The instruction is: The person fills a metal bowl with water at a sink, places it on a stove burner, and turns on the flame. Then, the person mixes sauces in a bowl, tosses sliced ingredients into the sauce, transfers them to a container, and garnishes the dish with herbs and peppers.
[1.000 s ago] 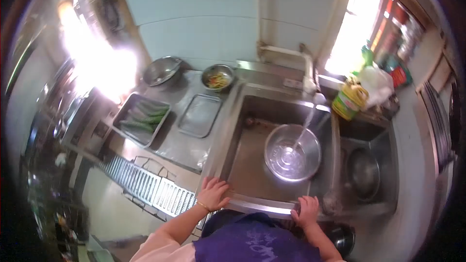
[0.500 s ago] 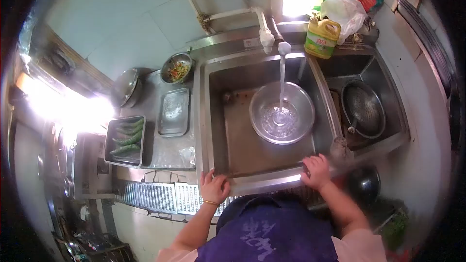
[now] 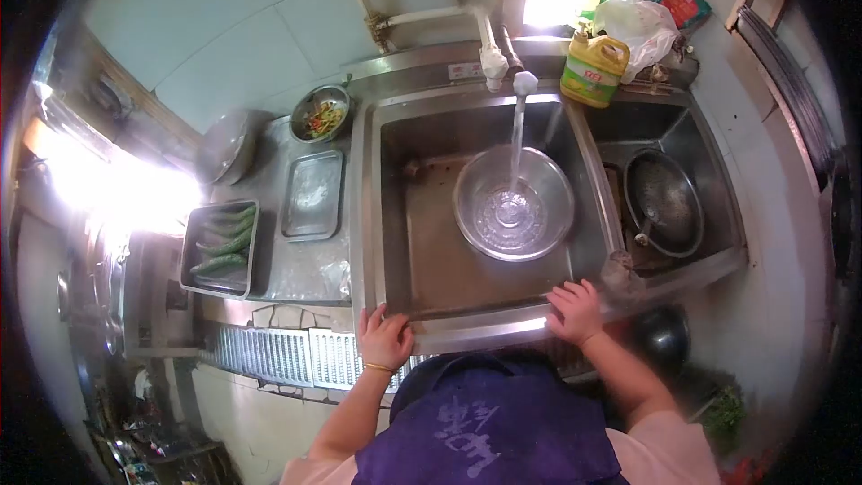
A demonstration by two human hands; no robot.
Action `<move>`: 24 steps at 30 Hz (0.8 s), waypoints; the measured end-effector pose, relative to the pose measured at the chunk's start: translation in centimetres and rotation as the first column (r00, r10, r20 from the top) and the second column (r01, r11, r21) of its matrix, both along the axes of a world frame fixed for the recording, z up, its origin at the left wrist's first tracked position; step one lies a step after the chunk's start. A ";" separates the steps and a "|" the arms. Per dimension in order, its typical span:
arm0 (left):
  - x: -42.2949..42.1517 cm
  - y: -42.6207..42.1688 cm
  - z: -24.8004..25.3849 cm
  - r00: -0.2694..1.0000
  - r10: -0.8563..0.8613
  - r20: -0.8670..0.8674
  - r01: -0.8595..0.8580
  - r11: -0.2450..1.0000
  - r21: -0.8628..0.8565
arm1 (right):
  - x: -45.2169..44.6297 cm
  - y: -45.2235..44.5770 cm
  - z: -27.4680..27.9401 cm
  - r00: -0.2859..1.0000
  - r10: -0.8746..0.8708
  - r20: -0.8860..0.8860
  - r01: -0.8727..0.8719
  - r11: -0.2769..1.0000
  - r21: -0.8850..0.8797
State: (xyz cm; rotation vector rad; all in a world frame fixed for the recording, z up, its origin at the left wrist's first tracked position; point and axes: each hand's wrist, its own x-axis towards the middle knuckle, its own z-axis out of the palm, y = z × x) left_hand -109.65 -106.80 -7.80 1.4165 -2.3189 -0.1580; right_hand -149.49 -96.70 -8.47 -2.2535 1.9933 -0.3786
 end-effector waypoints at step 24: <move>1.1 0.1 -0.1 0.990 -0.053 0.127 0.029 0.983 0.180 | 0.7 -1.0 0.6 0.999 0.006 0.041 -0.004 0.998 -0.057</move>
